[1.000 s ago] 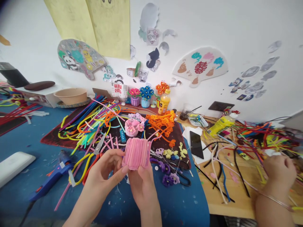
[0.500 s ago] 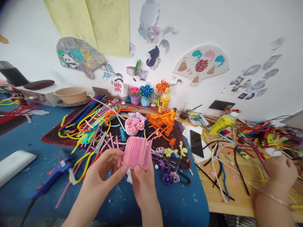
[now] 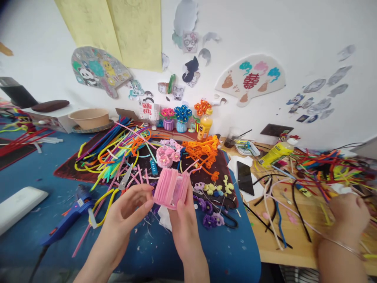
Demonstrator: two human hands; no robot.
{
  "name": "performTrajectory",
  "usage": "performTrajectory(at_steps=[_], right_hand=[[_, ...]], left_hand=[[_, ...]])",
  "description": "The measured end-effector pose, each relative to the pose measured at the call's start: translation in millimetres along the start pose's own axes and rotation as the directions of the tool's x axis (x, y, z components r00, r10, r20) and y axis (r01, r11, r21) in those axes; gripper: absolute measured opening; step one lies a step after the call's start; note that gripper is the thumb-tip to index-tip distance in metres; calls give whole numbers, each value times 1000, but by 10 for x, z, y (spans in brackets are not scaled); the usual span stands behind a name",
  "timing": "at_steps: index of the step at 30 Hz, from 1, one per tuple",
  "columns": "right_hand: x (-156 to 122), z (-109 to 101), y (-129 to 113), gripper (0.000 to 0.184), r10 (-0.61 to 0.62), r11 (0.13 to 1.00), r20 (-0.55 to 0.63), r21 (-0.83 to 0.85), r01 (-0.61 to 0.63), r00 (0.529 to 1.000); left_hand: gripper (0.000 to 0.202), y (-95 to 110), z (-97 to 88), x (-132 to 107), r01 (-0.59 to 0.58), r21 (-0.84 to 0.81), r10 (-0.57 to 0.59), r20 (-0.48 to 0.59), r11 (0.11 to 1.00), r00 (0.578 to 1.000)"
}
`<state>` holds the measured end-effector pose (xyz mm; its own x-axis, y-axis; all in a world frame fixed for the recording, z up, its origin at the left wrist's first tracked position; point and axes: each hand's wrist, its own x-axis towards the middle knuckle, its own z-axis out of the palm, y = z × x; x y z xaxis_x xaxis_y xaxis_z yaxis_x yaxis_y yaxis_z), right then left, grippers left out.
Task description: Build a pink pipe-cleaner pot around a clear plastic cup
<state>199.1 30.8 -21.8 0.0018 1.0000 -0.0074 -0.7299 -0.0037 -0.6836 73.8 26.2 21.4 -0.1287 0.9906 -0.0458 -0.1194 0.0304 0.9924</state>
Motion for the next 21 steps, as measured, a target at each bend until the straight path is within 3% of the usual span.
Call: performTrajectory(at_steps=[3, 5, 12, 21], right_hand=[[-55, 4, -28, 71, -34, 998, -43, -53, 32, 999], [-87, 22, -49, 75, -62, 996, -37, -67, 60, 997], [-121, 66, -121, 77, -95, 990, 37, -105, 99, 995], [-127, 50, -130, 76, -162, 966, 72, -194, 173, 984]], left_hand=[[29, -53, -4, -8, -143, 207, 144, 9, 968, 989], [35, -80, 4, -22, -180, 268, 174, 47, 946, 984], [39, -69, 17, -90, -182, 239, 166, 85, 954, 982], [42, -73, 2, -119, -293, 342, 285, 76, 893, 956]])
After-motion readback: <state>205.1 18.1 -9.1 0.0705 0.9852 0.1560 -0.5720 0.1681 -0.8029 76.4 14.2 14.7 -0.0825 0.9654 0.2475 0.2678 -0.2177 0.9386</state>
